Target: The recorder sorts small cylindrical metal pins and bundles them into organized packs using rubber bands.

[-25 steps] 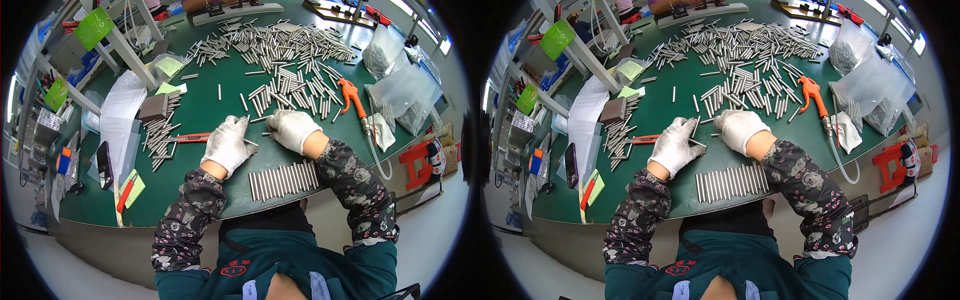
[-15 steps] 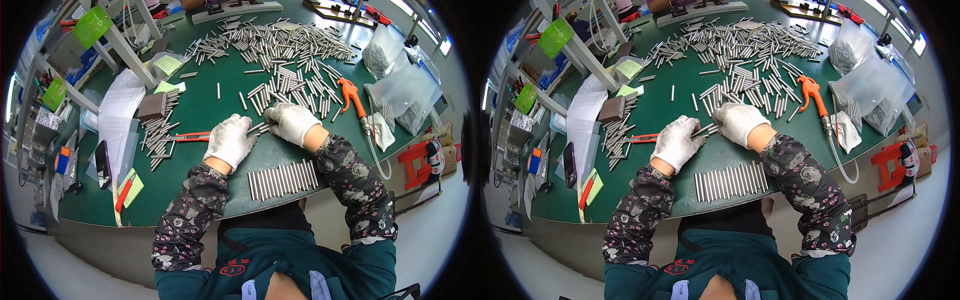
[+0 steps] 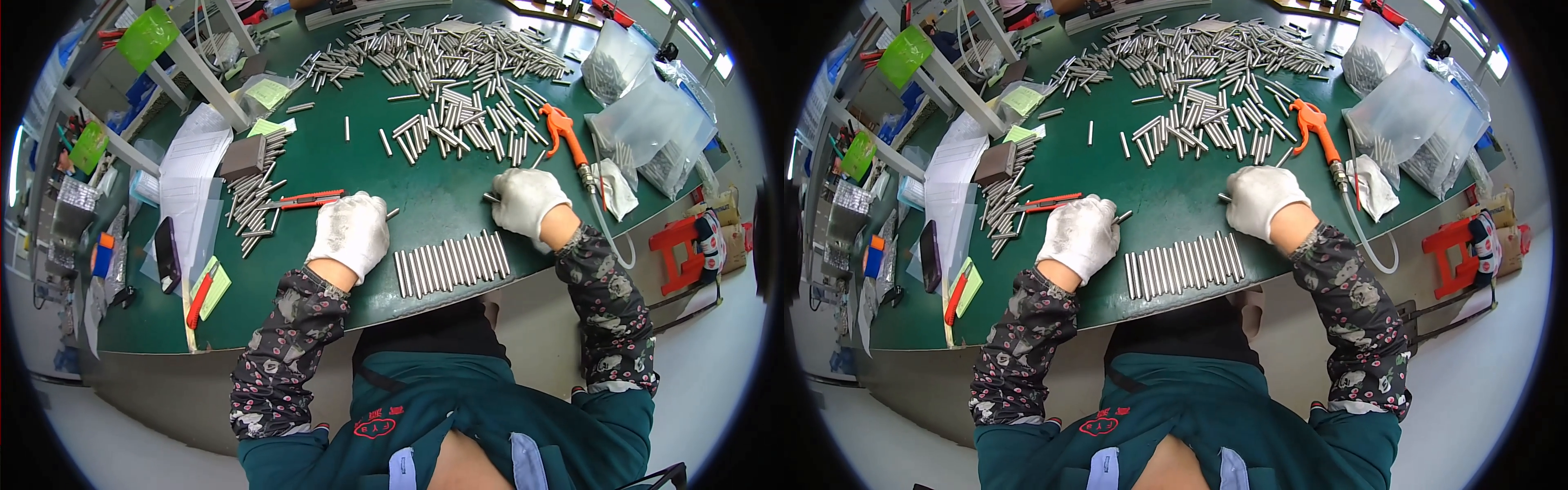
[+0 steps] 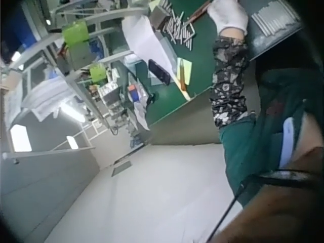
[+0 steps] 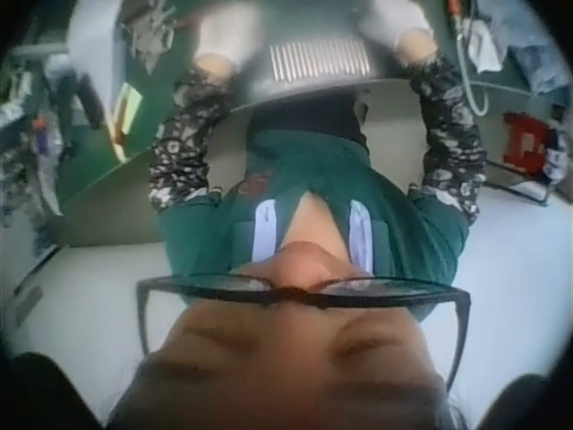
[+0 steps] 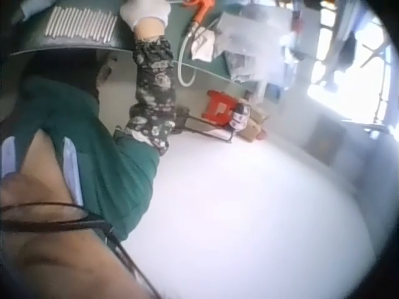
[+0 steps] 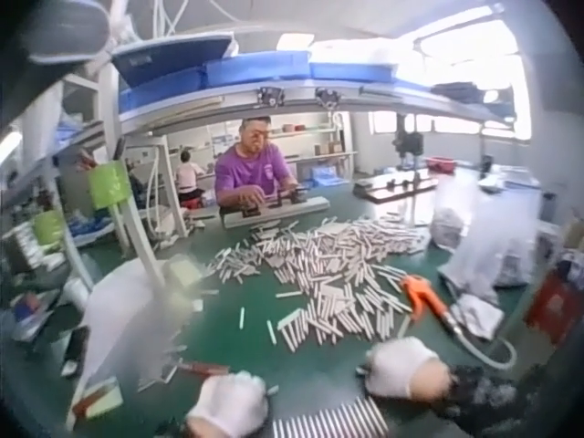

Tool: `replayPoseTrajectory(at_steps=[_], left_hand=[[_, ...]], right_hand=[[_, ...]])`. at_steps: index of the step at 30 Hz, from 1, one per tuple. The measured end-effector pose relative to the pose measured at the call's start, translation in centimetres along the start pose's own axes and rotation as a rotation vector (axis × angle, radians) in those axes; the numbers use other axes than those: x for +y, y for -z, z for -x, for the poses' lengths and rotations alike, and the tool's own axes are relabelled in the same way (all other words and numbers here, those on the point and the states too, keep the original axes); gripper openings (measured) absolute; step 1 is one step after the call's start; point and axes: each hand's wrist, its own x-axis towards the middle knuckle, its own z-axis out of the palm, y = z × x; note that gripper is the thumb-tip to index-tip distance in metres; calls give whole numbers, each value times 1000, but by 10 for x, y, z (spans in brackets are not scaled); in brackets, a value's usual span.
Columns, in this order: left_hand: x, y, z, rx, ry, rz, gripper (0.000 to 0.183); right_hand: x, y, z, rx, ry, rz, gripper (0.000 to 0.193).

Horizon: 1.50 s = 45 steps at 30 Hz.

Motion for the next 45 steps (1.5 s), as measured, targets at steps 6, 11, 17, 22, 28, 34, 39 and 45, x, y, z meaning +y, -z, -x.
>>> replayPoseTrajectory(at_steps=[6,11,17,22,28,34,39,45], left_hand=[[-11,9,13,-190,157,291,17],[-15,17,32,-267,210,334,20],[-2,17,50,-198,176,292,15],[-2,18,56,-164,161,344,13],[-6,14,58,-116,143,395,13],[-6,13,56,-115,130,406,14],[-6,13,57,-95,125,427,14],[-8,10,61,-72,104,416,11]], right_hand=[[20,0,28,-26,-196,-173,22],[12,0,51,-126,-242,-368,26],[11,-10,53,-120,-244,-536,26],[22,-5,59,-8,-224,-546,24],[17,2,65,29,-87,-276,18],[8,1,68,99,92,-408,15],[21,-7,58,129,500,-239,15],[29,1,67,127,354,-119,13]])
